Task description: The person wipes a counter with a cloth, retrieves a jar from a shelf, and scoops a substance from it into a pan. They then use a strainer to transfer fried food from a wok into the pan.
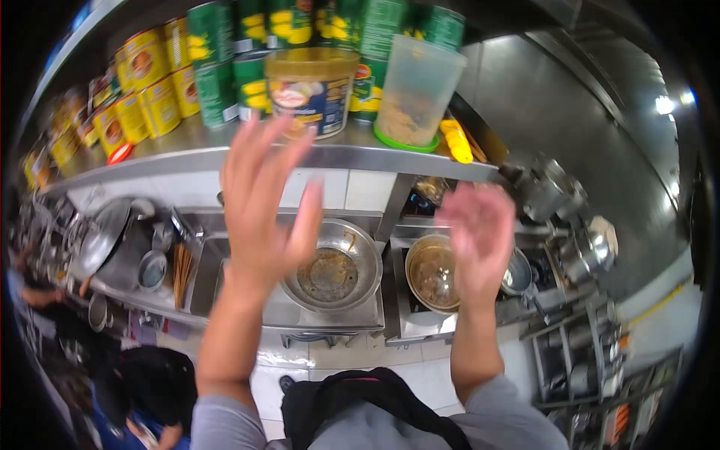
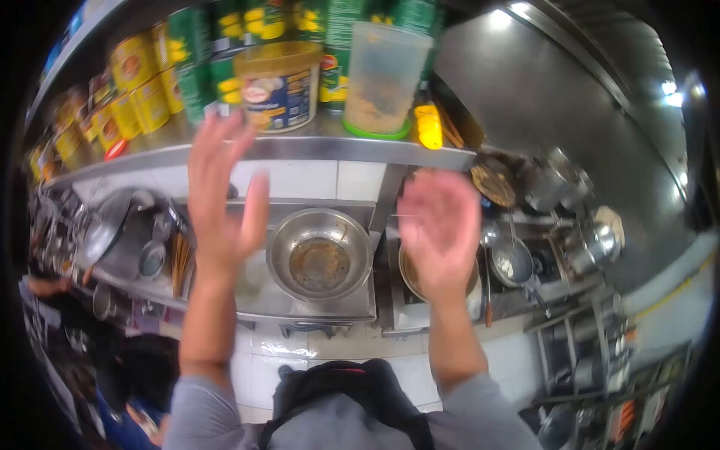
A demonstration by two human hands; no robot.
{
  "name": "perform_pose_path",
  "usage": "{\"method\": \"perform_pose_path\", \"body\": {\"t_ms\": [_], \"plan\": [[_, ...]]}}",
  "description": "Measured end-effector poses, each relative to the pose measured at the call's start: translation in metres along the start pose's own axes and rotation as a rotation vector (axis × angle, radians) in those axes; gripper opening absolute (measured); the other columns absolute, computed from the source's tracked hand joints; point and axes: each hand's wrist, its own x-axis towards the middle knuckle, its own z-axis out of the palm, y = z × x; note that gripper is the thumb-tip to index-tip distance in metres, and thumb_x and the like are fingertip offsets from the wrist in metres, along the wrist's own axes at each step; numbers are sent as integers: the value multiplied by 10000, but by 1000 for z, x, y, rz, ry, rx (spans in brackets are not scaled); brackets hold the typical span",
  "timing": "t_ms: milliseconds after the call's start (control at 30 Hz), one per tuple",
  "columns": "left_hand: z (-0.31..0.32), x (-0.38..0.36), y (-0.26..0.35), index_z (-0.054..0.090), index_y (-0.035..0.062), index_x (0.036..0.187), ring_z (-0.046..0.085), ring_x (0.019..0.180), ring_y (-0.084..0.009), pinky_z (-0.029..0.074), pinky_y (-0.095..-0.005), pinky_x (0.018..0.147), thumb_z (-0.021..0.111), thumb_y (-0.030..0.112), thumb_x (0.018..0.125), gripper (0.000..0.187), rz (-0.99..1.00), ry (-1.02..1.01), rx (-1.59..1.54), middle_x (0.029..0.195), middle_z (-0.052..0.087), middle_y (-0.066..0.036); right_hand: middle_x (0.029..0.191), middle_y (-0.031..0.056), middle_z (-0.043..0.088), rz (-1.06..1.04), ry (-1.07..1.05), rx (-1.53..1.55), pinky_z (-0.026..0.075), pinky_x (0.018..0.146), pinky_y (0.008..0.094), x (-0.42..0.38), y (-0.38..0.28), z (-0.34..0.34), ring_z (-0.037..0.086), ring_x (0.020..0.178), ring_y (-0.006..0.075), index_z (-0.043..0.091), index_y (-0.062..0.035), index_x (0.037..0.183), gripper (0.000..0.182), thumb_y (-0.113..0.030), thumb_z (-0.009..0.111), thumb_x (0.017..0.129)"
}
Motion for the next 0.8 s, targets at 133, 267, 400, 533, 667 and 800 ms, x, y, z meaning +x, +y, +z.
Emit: {"method": "perform_pose_path", "body": {"t_ms": [133,267,400,533,667,800], "plan": [[-14,-114,-12,613,-6,1111,478,1260,-406,322,-490,1072,573,21,796,318,-153,-270,-173,1188,618,-183,1377,245,372,-293,274,-473,381,1048,448,99,14,63,413,1284,332,203,-45,1435,984,-161,843,696],[-34,-222,-49,625,2,1099,518,1197,-396,344,-444,1054,570,50,841,268,-567,-461,-274,1135,631,-189,1407,298,313,-266,375,-896,356,1076,429,127,36,85,382,1293,420,25,8,1474,1217,-202,868,621],[-61,-279,-94,617,13,1104,569,1108,-312,403,-399,981,564,41,853,258,-719,-590,-400,1091,642,-159,1406,299,319,-176,446,-839,341,1092,435,131,33,93,361,1313,443,-17,-9,1483,1228,-173,841,621],[-63,-289,-116,602,-6,1151,600,978,-193,455,-325,894,549,73,896,271,-743,-655,-504,1043,647,-108,1375,257,386,-556,581,-890,389,1054,430,133,8,92,447,1261,384,11,-22,1480,1197,-173,838,627],[-43,-282,-113,594,-3,1147,613,936,-195,463,-328,868,538,25,869,286,-689,-695,-653,1008,654,-112,1346,211,432,-430,432,-700,424,1021,424,79,-63,93,493,1216,321,80,-16,1458,1147,-189,854,630],[-21,-274,-87,621,-5,1090,630,913,-202,470,-323,852,545,14,864,239,-712,-784,-832,952,666,-124,1349,152,454,-190,337,-565,355,1077,415,-24,-109,67,448,1269,259,193,-15,1458,1046,-188,837,651]]}}
